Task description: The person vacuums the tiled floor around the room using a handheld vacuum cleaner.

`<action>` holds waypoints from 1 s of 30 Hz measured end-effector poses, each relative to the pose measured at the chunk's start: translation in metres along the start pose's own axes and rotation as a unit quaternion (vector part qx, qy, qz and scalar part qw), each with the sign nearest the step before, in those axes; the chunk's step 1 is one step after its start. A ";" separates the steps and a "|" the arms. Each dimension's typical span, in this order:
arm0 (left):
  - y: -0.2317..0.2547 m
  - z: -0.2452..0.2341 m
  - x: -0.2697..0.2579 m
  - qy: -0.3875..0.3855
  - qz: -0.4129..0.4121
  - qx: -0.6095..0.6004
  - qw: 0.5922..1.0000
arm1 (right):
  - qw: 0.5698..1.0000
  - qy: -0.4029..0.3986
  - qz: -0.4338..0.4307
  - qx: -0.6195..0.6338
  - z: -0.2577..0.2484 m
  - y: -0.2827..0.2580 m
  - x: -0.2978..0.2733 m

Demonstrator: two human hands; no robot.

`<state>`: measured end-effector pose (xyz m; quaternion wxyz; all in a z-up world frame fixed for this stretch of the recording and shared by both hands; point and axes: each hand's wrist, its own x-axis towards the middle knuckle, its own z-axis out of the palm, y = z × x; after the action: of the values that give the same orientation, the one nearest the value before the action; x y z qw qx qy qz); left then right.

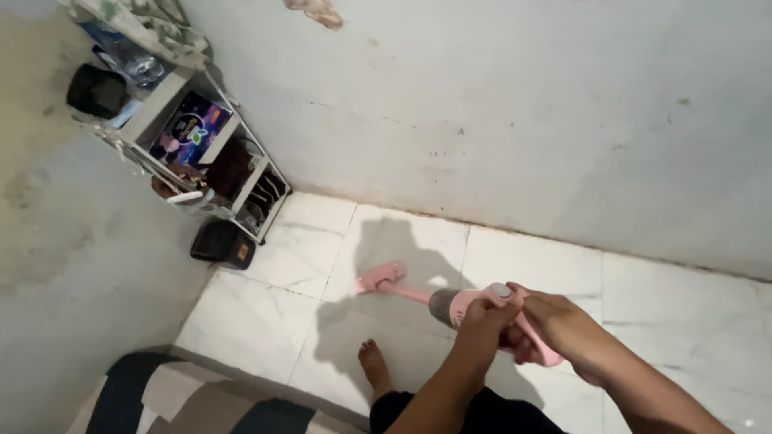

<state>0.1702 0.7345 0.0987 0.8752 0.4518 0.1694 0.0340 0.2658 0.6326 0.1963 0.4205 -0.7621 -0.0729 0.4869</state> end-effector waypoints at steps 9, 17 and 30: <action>0.004 0.002 -0.031 0.138 -0.059 0.059 0.987 | 0.957 -0.209 -0.050 0.195 0.006 0.024 -0.010; 0.019 -0.038 -0.018 0.190 -0.034 0.060 0.979 | 0.950 -0.250 -0.044 0.184 0.045 0.010 0.040; 0.091 -0.154 0.029 -0.017 -0.073 0.166 0.983 | 0.959 -0.002 0.015 0.282 0.131 -0.042 0.109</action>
<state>0.1554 0.9147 0.0819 0.7910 0.5778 0.1902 -0.0657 0.2290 0.7912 0.1298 0.6107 -0.6128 0.0777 0.4956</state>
